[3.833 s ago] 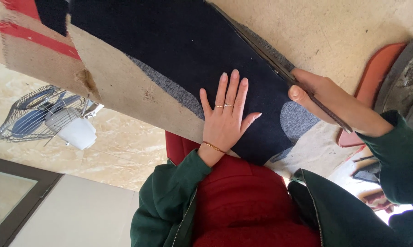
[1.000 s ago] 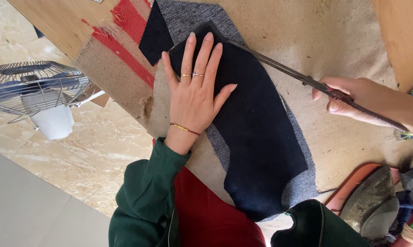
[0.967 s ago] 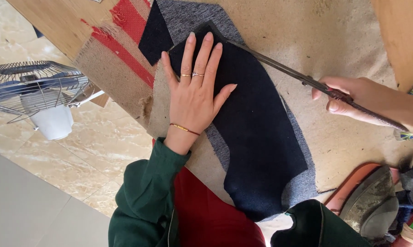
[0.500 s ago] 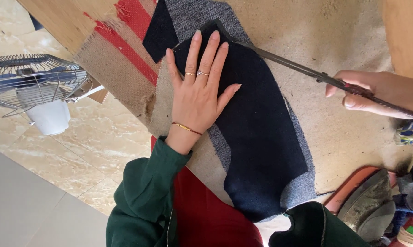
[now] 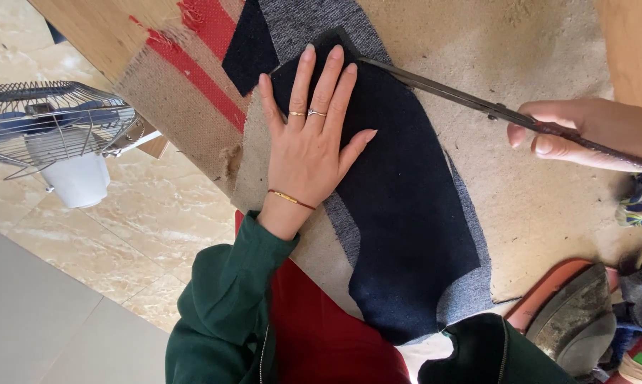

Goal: Cutting out garment pieces from fabric using large scissors on a workbench

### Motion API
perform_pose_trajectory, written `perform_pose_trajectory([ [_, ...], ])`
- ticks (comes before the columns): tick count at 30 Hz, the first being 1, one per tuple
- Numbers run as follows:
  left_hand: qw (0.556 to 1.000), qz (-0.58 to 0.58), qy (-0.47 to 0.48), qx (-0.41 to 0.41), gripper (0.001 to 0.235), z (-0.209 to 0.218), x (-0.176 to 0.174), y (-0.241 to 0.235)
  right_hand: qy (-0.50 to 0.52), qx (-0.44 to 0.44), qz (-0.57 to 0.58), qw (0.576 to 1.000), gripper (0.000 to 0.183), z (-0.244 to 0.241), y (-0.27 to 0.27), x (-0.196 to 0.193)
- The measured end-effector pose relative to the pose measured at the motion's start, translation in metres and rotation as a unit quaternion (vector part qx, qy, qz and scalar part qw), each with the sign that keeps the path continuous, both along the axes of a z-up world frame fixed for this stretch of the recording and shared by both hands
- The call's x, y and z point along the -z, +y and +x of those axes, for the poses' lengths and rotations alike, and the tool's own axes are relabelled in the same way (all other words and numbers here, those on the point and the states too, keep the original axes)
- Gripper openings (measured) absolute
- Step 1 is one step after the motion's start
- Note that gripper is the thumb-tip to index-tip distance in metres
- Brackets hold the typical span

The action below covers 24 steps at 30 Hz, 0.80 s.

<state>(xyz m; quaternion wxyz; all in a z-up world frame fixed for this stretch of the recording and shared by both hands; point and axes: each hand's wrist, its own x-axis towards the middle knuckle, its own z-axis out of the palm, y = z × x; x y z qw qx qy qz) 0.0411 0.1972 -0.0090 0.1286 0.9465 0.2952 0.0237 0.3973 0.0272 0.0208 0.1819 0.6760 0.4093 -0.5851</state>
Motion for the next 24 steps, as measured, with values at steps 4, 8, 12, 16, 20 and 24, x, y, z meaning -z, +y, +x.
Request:
perform_pose_trajectory([
  [4, 1.000, 0.002, 0.003, 0.000, 0.070, 0.000, -0.001, 0.000, 0.091, 0.092, 0.019, 0.991, 0.048, -0.011, 0.001, -0.007],
  [8, 1.000, 0.007, 0.008, 0.001, 0.071, 0.000, 0.000, 0.000, 0.125, 0.207, -0.035, 0.970, 0.046, -0.024, -0.005, -0.007],
  [12, 1.000, 0.006, -0.003, -0.002, 0.070, 0.000, 0.000, -0.001, 0.096, 0.135, -0.025, 0.986, 0.066, -0.040, -0.007, -0.014],
  [16, 1.000, -0.001, -0.005, -0.004, 0.070, -0.001, 0.001, -0.001, 0.105, 0.255, -0.040, 0.960, 0.043, -0.062, -0.006, -0.017],
  [20, 1.000, 0.000, -0.006, -0.001, 0.069, -0.001, 0.002, -0.001, 0.118, 0.155, 0.042, 0.980, 0.063, -0.046, -0.013, -0.011],
  [24, 1.000, -0.002, -0.006, -0.002, 0.069, -0.002, 0.001, -0.001, 0.124, 0.143, 0.068, 0.980, 0.059, -0.045, -0.009, -0.021],
])
